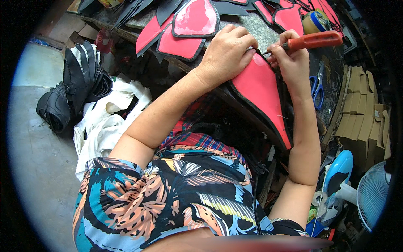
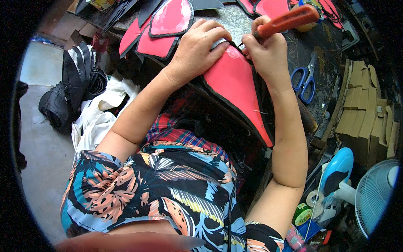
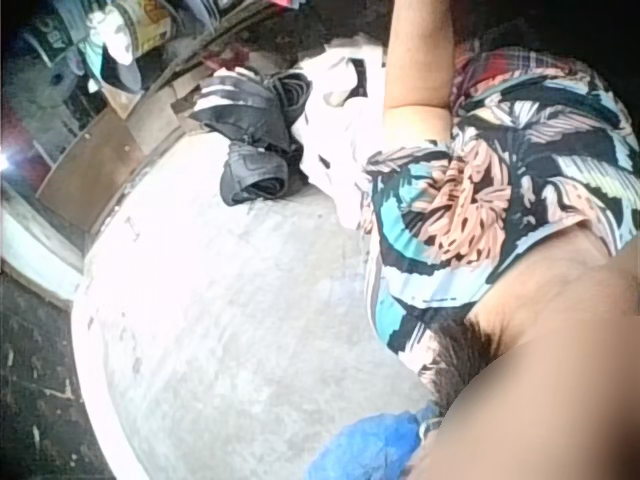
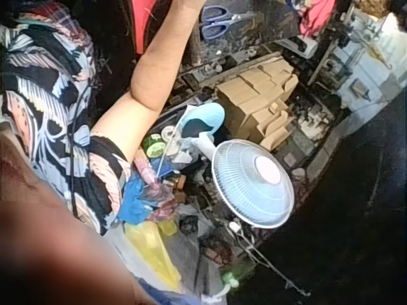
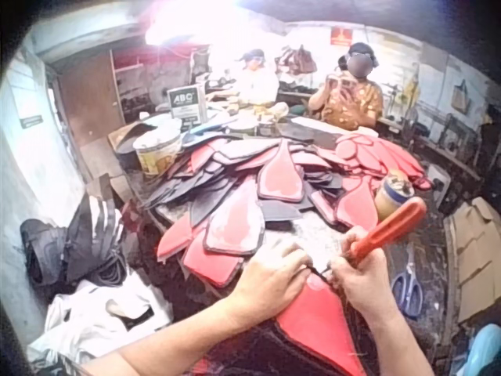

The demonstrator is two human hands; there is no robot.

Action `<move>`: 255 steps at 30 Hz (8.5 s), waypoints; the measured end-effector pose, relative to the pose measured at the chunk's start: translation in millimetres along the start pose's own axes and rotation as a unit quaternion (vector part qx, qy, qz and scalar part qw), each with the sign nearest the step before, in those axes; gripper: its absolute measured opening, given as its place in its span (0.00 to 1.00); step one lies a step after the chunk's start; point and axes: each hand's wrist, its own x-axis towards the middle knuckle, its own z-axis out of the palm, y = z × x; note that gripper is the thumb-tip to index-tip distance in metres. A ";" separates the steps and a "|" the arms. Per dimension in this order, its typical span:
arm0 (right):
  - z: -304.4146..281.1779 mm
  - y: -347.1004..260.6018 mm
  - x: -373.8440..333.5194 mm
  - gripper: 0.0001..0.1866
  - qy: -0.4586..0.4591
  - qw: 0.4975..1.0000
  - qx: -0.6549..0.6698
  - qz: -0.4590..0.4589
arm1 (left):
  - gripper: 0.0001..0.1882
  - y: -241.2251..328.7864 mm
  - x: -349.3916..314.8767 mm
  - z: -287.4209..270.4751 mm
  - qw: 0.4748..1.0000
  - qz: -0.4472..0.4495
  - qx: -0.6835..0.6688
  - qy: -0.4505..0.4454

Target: The person uses a red utility knife to trim the edges of pink and black shoe insoles at a workbench. They repeatedly pick up insoles, trim along the edges, flip them over, and place them back on the pile.

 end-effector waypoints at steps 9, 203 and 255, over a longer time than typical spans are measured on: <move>-16.8 3.6 2.5 0.09 0.015 0.980 0.174 0.092 | 0.06 -0.9 0.3 -0.4 1.000 0.008 -0.008 -0.002; -25.9 -32.2 -5.1 0.19 -0.157 0.965 0.161 0.131 | 0.11 27.2 26.1 -21.8 0.797 -0.167 -0.580 0.018; -6.4 -34.9 -11.8 0.07 -0.036 0.992 -0.077 -0.097 | 0.09 34.9 7.8 -47.7 0.953 -0.171 -0.250 0.010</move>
